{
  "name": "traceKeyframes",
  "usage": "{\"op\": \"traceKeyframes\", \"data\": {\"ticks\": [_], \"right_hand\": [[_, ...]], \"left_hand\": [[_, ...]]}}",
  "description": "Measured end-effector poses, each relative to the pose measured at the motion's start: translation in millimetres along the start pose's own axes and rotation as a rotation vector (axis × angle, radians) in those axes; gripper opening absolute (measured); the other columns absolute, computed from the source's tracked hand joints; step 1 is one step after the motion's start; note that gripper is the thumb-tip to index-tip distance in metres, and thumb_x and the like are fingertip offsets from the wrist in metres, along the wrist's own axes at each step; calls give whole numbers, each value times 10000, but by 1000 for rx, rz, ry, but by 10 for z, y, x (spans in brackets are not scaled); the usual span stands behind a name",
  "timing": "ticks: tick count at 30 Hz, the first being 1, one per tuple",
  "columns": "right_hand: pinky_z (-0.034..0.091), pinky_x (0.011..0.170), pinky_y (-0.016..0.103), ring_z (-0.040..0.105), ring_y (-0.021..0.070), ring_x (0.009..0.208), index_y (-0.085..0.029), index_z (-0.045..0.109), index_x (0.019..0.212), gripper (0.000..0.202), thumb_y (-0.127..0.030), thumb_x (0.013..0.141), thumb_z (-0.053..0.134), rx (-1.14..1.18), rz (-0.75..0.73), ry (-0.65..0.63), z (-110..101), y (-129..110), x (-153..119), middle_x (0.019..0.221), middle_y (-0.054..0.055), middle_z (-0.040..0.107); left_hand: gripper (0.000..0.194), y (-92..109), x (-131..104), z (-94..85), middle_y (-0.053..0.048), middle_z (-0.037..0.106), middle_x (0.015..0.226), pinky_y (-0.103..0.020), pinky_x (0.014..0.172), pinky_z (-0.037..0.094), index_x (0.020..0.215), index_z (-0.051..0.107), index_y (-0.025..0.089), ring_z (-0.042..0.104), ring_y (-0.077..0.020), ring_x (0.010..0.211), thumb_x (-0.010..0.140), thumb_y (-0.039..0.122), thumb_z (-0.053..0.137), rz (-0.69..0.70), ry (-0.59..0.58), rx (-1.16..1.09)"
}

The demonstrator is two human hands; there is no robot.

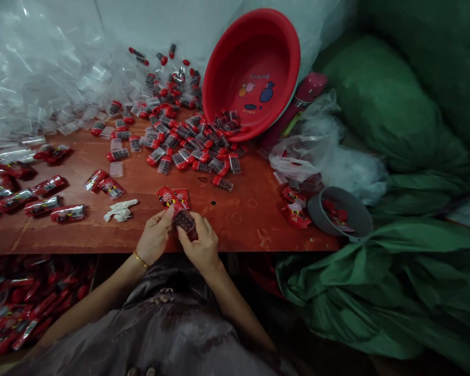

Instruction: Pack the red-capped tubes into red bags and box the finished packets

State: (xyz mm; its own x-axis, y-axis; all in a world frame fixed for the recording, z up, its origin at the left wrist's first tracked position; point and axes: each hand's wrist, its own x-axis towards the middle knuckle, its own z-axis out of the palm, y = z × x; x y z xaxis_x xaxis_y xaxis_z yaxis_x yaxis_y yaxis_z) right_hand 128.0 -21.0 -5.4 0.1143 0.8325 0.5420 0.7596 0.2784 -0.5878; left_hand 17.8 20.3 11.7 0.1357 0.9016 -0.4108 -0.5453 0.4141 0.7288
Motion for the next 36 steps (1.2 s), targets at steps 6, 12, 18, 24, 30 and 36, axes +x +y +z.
{"op": "traceKeyframes", "data": {"ticks": [6, 12, 18, 24, 30, 36], "right_hand": [[541, 794, 316, 657, 198, 856, -229, 570, 1079, 268, -272, 815, 584, 91, 58, -33, 91, -43, 15, 930, 63, 689], [537, 814, 327, 656, 213, 913, -185, 554, 1121, 297, -274, 838, 565, 80, 12, 18, 206, 7, 11, 985, 108, 685], [542, 822, 315, 668, 205, 905, -196, 576, 1080, 288, -299, 814, 614, 157, 50, 13, 288, -27, 38, 985, 94, 698], [543, 849, 356, 660, 227, 956, -215, 565, 1163, 383, -329, 804, 634, 180, 17, -4, 296, -11, 85, 1036, 99, 692], [543, 875, 367, 647, 229, 996, -223, 521, 1244, 428, -303, 830, 597, 177, -5, -68, 294, -54, 100, 1087, 104, 674], [519, 910, 417, 626, 260, 1046, -188, 545, 1206, 451, -339, 790, 632, 266, 45, -72, 357, -60, 134, 1109, 135, 667]], "left_hand": [[388, -42, 19, -28, 5, 642, 585, -215, 564, 441, 629, 657, 134, 546, -89, 522, 564, 500, 767, 40, -11, 72], [330, -106, 67, -56, -8, 685, 672, -218, 670, 459, 727, 709, 135, 583, -102, 622, 602, 434, 765, 130, -17, 133], [333, 33, 81, 13, -8, 678, 608, -212, 609, 451, 613, 680, 141, 570, -89, 544, 543, 446, 793, 110, 7, 2], [308, 162, 81, 30, -24, 701, 663, -244, 669, 482, 665, 697, 137, 621, -126, 611, 475, 333, 838, 103, -14, 39], [281, 144, 75, 32, -34, 698, 665, -270, 689, 493, 698, 703, 130, 636, -149, 632, 549, 351, 791, 130, 47, 47], [217, 171, 62, 15, -15, 700, 692, -254, 727, 483, 717, 714, 144, 635, -141, 682, 569, 289, 778, 140, 9, 34]]}}
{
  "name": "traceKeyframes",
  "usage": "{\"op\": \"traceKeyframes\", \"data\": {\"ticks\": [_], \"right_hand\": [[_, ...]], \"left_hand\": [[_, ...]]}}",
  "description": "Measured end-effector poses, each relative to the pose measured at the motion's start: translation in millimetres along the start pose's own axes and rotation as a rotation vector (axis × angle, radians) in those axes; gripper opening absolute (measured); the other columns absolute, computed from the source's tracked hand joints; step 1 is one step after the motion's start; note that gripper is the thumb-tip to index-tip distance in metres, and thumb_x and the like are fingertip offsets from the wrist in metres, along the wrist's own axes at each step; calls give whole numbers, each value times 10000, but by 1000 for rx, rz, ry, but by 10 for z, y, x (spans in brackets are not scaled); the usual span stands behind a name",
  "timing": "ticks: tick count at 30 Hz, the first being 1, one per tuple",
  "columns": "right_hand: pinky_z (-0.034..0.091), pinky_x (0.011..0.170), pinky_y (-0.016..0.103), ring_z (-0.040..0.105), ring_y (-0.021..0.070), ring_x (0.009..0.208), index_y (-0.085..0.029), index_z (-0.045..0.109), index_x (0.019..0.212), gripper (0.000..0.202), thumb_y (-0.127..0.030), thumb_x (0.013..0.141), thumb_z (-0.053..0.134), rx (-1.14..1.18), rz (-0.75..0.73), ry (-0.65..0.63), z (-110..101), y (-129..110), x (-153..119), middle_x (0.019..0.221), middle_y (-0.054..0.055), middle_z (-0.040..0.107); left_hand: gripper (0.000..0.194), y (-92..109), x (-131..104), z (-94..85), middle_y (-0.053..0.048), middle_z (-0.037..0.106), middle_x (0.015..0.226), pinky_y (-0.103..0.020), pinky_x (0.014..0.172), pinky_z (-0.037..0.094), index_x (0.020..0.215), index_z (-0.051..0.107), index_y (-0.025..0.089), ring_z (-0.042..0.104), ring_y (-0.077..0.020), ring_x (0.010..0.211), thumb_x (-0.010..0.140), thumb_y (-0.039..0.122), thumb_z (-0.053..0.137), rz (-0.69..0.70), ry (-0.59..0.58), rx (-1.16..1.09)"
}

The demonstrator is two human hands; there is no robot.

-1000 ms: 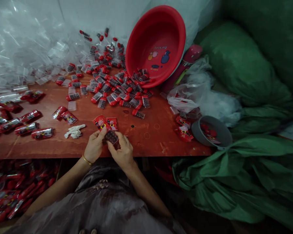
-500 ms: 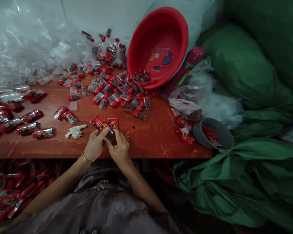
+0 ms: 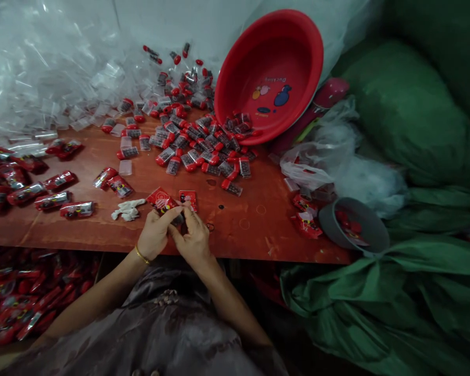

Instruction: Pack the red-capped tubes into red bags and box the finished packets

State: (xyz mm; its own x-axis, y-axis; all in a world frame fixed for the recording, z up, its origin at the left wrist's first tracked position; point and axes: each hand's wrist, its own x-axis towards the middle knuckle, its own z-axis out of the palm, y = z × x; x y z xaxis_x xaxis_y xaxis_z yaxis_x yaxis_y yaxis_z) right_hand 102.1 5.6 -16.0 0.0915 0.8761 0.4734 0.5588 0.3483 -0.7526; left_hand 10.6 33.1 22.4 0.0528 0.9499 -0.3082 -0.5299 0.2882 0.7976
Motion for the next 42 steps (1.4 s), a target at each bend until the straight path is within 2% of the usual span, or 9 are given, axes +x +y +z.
{"op": "traceKeyframes", "data": {"ticks": [7, 14, 17, 21, 24, 26, 30, 35, 42], "right_hand": [[558, 652, 269, 649, 141, 652, -222, 639, 957, 217, -333, 771, 637, 309, 252, -119, -39, -27, 26, 785, 3, 686], [489, 501, 213, 544, 103, 509, -212, 623, 743, 209, -420, 768, 618, 366, 268, -144, 250, -65, 156, 594, -43, 576], [512, 580, 234, 578, 118, 574, -226, 636, 818, 226, -448, 776, 618, 238, 195, -163, 311, -27, 292, 661, -27, 629], [466, 890, 424, 601, 247, 954, -182, 639, 989, 337, -440, 773, 630, -282, 98, -37, 7, 357, 609, 1001, 110, 680], [309, 967, 634, 437, 382, 1207, -98, 563, 1171, 444, -376, 825, 562, -621, 235, 54, -307, 819, 778, 1289, 228, 522], [258, 963, 686, 392, 413, 1243, -63, 524, 1221, 457, -332, 851, 519, -693, 339, -35, -405, 1041, 772, 1304, 248, 504], [181, 996, 696, 314, 396, 1306, -92, 500, 1256, 461, -350, 875, 475, -709, 225, -112, -293, 1030, 548, 1355, 225, 459], [150, 1069, 617, 193, 329, 1385, -164, 464, 1320, 489, -415, 901, 440, -654, -53, -238, -83, 641, 338, 1455, 159, 358], [104, 1066, 653, 260, 332, 1361, -256, 589, 1215, 334, -330, 920, 450, -622, -91, -362, -25, 663, 255, 1341, 55, 534]], "left_hand": [[199, 127, 63, -158, -18, 689, 663, -211, 580, 463, 671, 700, 148, 583, -102, 569, 577, 310, 770, -236, -57, -144], [169, 43, 38, -280, 2, 694, 717, -205, 624, 490, 732, 695, 164, 625, -112, 668, 620, 278, 750, -187, -35, -156], [134, 185, 98, -436, -12, 718, 784, -249, 718, 515, 754, 685, 172, 657, -149, 762, 667, 262, 730, -190, -21, -136], [137, 669, 279, -939, 3, 731, 871, -286, 840, 509, 748, 653, 202, 650, -159, 917, 826, 275, 567, -87, 175, -177], [342, 1043, 392, -1347, 22, 732, 857, -267, 893, 485, 670, 591, 225, 601, -151, 1057, 875, 456, 443, 193, 339, -200], [423, 1145, 420, -1458, 4, 730, 889, -289, 941, 460, 697, 582, 219, 561, -171, 1127, 847, 573, 408, 250, 331, -166], [344, 879, 408, -1196, 16, 709, 987, -356, 997, 415, 868, 619, 215, 582, -188, 1072, 741, 535, 611, 277, 349, -1], [294, 236, 376, -768, -78, 663, 1140, -435, 1047, 363, 955, 678, 187, 535, -255, 1174, 734, 378, 646, 545, 189, 817], [281, -103, 312, -697, -142, 608, 1235, -525, 1027, 363, 1008, 679, 177, 423, -331, 1283, 815, 324, 537, 703, -6, 1383]]}}
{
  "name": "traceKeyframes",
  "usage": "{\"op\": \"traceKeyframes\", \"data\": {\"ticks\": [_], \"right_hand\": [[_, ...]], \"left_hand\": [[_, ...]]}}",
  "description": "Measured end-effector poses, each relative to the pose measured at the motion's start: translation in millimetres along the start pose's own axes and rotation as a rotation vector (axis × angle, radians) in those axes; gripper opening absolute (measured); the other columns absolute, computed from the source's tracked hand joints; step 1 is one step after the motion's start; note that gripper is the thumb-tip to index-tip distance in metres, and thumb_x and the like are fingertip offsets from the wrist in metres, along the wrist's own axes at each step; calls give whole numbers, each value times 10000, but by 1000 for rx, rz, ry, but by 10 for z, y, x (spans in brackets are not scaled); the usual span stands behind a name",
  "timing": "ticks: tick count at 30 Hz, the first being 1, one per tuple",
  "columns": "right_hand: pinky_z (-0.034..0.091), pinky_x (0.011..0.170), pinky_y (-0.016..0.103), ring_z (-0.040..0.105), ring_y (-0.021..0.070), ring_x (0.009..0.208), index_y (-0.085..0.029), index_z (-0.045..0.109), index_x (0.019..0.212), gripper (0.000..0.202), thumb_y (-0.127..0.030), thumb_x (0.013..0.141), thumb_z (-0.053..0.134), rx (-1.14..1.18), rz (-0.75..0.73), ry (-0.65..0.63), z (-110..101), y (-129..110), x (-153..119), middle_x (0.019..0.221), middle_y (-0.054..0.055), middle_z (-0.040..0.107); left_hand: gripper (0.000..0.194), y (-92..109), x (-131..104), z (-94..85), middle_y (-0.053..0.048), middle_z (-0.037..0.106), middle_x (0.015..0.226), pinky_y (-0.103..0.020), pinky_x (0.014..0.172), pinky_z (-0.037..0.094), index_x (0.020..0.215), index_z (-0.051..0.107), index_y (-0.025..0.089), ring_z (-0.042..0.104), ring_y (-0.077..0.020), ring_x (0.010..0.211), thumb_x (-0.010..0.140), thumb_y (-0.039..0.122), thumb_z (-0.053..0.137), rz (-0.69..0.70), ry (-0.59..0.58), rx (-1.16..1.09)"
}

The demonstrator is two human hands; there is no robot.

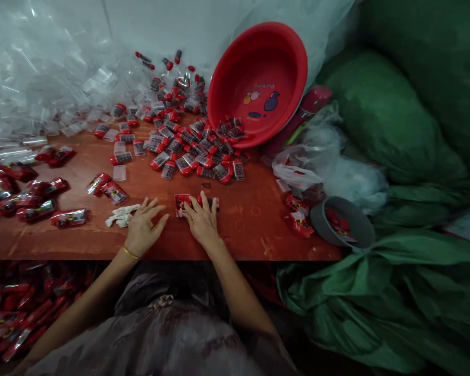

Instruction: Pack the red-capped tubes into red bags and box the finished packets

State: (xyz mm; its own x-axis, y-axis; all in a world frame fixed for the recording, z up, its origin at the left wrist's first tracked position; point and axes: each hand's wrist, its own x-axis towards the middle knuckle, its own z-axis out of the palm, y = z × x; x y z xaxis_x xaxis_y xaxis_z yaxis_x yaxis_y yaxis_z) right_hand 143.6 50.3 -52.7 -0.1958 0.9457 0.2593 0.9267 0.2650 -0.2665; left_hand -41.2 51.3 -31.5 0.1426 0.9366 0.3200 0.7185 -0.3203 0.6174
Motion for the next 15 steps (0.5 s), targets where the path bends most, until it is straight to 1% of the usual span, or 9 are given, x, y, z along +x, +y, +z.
{"op": "traceKeyframes", "data": {"ticks": [2, 4, 6, 8, 10, 11, 12, 13, 15], "right_hand": [[110, 1070, 649, 290, 324, 1349, -272, 623, 1166, 301, -301, 920, 453, 12, 3, 35, 32, 9, -27, 1309, 38, 564], [129, 1069, 643, 305, 317, 1344, -281, 637, 1144, 292, -286, 923, 447, 10, 2, 76, 36, -6, -55, 1310, 36, 563], [140, 1066, 638, 300, 311, 1348, -291, 630, 1154, 295, -286, 923, 447, -10, -5, 125, 13, -43, -80, 1335, 44, 540], [124, 1068, 637, 287, 305, 1357, -298, 620, 1164, 296, -288, 923, 450, -34, -24, 182, -26, -93, -102, 1356, 52, 518], [91, 1073, 636, 295, 296, 1356, -296, 616, 1161, 294, -275, 927, 441, -29, -50, 237, -68, -144, -120, 1350, 55, 525], [84, 1078, 630, 310, 291, 1350, -286, 608, 1170, 297, -271, 928, 438, -6, -56, 260, -88, -167, -129, 1339, 61, 535], [98, 1083, 615, 335, 288, 1336, -266, 590, 1193, 306, -279, 925, 443, 38, -52, 282, -104, -188, -137, 1327, 75, 545], [144, 1087, 587, 374, 283, 1312, -238, 562, 1228, 333, -299, 918, 456, 104, -27, 302, -118, -207, -144, 1313, 96, 554], [317, 1042, 480, 499, 258, 1197, -179, 497, 1287, 431, -357, 894, 491, 300, 75, 338, -139, -243, -154, 1253, 135, 590]], "left_hand": [[289, 32, -6, 24, -144, 606, 1238, -516, 1024, 369, 1017, 675, 172, 432, -327, 1276, 827, 331, 525, 11, 2, 20], [327, 82, 7, 41, -151, 614, 1224, -488, 1019, 382, 1042, 666, 157, 454, -315, 1260, 836, 364, 517, 1, 12, 3], [382, 145, 37, 52, -150, 625, 1207, -449, 1009, 396, 1072, 656, 152, 488, -299, 1231, 821, 416, 539, -29, 23, -44], [400, 212, 81, 59, -127, 657, 1158, -407, 967, 427, 1066, 664, 173, 552, -283, 1155, 789, 449, 578, -81, -7, -114], [339, 267, 134, 67, -86, 719, 985, -349, 851, 473, 1005, 694, 200, 640, -246, 960, 787, 433, 581, -154, -81, -214], [301, 286, 160, 73, -62, 732, 859, -314, 770, 481, 959, 709, 205, 654, -216, 828, 795, 415, 570, -198, -108, -276], [272, 301, 186, 80, -37, 720, 735, -281, 690, 472, 903, 721, 202, 637, -185, 702, 797, 397, 564, -242, -118, -346], [252, 311, 209, 89, -16, 686, 630, -255, 620, 448, 827, 727, 193, 596, -158, 601, 789, 385, 569, -286, -106, -421], [244, 329, 241, 109, 10, 612, 510, -226, 537, 394, 659, 705, 169, 512, -120, 498, 740, 380, 615, -363, -49, -576]]}}
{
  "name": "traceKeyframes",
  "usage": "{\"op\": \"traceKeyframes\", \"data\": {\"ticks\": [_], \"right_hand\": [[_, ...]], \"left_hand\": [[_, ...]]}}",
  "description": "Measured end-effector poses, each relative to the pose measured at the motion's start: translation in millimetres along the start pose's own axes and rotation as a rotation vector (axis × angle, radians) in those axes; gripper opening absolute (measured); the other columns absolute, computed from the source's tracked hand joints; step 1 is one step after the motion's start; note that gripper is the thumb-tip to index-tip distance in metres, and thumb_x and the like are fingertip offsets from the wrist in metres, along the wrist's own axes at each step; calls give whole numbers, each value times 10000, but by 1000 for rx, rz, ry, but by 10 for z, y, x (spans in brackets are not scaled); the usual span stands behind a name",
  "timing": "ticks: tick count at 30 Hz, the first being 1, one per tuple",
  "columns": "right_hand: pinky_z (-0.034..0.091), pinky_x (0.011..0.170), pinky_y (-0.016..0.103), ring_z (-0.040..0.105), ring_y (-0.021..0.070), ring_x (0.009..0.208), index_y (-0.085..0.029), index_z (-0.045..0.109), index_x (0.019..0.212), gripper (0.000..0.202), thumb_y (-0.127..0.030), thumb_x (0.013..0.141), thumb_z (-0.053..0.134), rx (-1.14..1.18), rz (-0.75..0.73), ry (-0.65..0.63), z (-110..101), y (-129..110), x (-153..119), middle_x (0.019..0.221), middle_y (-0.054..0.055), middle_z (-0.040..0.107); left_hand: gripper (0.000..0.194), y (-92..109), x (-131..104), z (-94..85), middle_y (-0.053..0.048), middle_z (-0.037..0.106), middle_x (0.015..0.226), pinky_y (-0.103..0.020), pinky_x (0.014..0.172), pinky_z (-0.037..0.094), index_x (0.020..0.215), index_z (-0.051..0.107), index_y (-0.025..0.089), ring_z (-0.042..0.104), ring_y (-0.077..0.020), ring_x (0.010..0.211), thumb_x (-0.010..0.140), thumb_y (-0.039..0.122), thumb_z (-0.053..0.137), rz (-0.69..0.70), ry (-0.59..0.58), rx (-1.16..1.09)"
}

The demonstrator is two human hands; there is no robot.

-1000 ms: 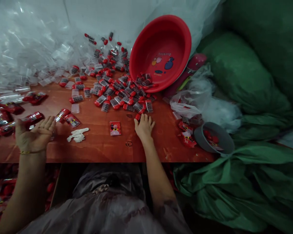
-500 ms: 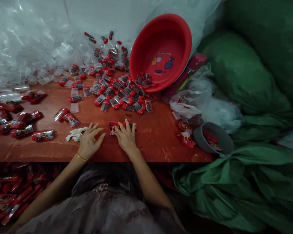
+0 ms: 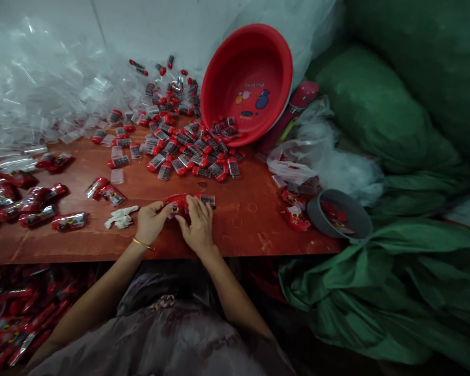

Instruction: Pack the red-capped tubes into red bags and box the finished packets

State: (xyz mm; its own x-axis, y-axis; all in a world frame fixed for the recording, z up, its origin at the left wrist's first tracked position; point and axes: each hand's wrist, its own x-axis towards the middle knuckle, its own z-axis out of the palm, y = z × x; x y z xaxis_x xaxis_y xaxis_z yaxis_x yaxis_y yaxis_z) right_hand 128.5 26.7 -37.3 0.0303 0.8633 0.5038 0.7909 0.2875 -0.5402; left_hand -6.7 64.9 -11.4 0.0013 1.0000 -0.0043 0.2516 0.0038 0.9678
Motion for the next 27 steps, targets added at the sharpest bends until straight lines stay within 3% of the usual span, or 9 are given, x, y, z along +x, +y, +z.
{"op": "traceKeyframes", "data": {"ticks": [3, 5, 7, 10, 13, 16, 20, 23, 27], "right_hand": [[489, 750, 287, 631, 177, 821, -162, 586, 1139, 377, -414, 874, 494, 283, 226, -33, 9, -64, 0, 963, 87, 692], [441, 569, 226, 564, 128, 587, -175, 646, 845, 320, -435, 876, 463, 386, 319, -77, 34, -113, 9, 679, 11, 649], [361, 481, 209, 473, 104, 483, -183, 576, 623, 401, -457, 876, 430, 418, 376, -67, 73, -154, 23, 523, -28, 540], [328, 472, 215, 464, 107, 477, -192, 517, 556, 443, -482, 872, 404, 419, 444, -24, 131, -153, 56, 497, -25, 518], [369, 509, 232, 520, 131, 512, -198, 554, 599, 425, -495, 861, 401, 416, 516, -3, 150, -49, 122, 531, 0, 580], [401, 542, 243, 543, 137, 518, -194, 589, 649, 375, -488, 832, 446, 432, 542, 37, 136, 97, 204, 542, 4, 604], [385, 504, 232, 499, 118, 467, -193, 536, 574, 377, -489, 801, 478, 494, 532, 33, 140, 182, 247, 491, -17, 546], [340, 470, 223, 429, 98, 435, -204, 460, 522, 403, -492, 804, 468, 456, 523, 32, 156, 136, 226, 436, -43, 456], [359, 502, 220, 445, 101, 483, -198, 486, 585, 364, -459, 836, 447, 515, 481, 16, 167, 8, 199, 497, -36, 492]], "left_hand": [[252, 19, -1, 54, 18, 586, 497, -220, 518, 375, 577, 675, 151, 476, -99, 483, 650, 392, 688, -79, 27, -226], [259, 32, -21, 97, 13, 610, 535, -224, 535, 394, 632, 696, 145, 490, -99, 504, 610, 403, 716, -119, 27, -334], [284, 40, -37, 133, 9, 621, 555, -226, 534, 403, 658, 703, 142, 496, -98, 508, 593, 417, 729, -145, 33, -390], [299, 27, -11, 142, 10, 612, 534, -222, 507, 398, 609, 684, 140, 497, -97, 492, 605, 436, 723, -154, 40, -333], [293, -28, 89, 95, -4, 649, 567, -245, 555, 440, 622, 691, 148, 575, -142, 559, 655, 440, 694, -95, 45, -96], [246, -123, 228, 43, -72, 733, 848, -339, 778, 484, 788, 724, 155, 655, -256, 878, 713, 381, 664, 12, 43, 226], [415, -223, 331, 17, -201, 553, 1290, -503, 1037, 308, 1109, 636, 100, 408, -361, 1284, 754, 315, 622, 175, 128, 612], [498, -213, 272, -16, -217, 429, 1398, -530, 1072, 234, 1266, 509, 84, 301, -334, 1355, 860, 367, 459, 290, 203, 654], [396, -115, 97, -74, -166, 553, 1302, -472, 1058, 277, 1082, 640, 156, 380, -306, 1314, 838, 428, 488, 405, 99, 517]]}}
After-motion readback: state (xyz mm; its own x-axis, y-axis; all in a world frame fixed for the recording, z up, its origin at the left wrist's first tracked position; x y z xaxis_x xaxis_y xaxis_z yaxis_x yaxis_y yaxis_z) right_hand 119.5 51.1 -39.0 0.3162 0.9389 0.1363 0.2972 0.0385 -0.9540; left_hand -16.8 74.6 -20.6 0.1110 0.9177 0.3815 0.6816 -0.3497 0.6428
